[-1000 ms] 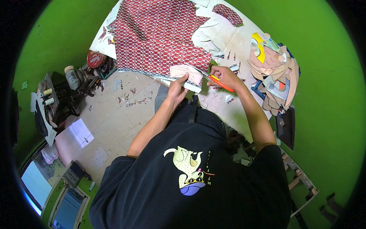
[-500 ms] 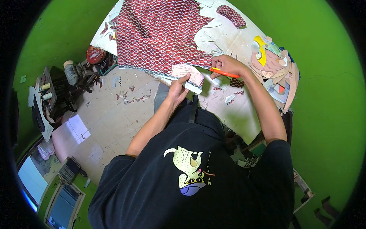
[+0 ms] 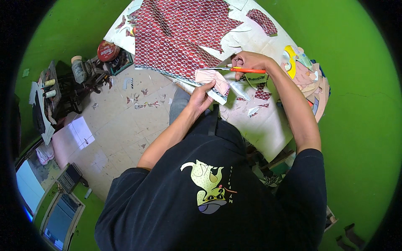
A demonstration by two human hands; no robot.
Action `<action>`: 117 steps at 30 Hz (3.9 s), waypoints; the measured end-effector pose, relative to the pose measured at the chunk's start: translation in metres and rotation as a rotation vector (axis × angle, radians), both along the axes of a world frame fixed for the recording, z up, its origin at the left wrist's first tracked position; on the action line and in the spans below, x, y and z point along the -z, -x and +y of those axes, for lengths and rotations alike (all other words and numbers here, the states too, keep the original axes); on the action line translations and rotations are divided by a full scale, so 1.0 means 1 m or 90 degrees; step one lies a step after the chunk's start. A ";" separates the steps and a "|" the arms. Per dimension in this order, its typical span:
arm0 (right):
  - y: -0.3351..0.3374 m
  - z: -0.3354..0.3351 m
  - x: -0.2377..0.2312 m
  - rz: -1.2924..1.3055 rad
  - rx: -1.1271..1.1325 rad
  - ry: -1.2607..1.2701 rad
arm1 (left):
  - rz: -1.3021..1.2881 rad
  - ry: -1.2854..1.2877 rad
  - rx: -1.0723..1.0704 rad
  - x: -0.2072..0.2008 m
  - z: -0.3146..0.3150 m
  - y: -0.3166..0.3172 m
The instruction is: Cutting out small pattern pieces from fabric using scissors.
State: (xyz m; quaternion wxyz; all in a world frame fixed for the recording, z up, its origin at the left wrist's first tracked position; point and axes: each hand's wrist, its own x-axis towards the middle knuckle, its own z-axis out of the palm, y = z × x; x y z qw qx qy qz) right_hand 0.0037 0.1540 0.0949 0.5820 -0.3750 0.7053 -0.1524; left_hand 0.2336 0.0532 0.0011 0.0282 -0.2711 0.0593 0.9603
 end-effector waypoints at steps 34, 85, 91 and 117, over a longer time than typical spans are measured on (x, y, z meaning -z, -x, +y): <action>0.010 -0.020 0.032 -0.020 -0.079 0.070 | 0.054 -0.062 -0.002 0.004 0.001 0.005; -0.124 0.049 0.045 0.149 0.903 0.380 | 0.602 0.753 1.191 -0.019 -0.068 0.209; -0.147 0.049 0.039 0.186 1.024 0.339 | 0.666 0.781 1.355 -0.038 -0.053 0.215; -0.308 -0.003 0.074 0.252 1.097 0.098 | 0.614 0.552 1.353 -0.017 -0.055 0.242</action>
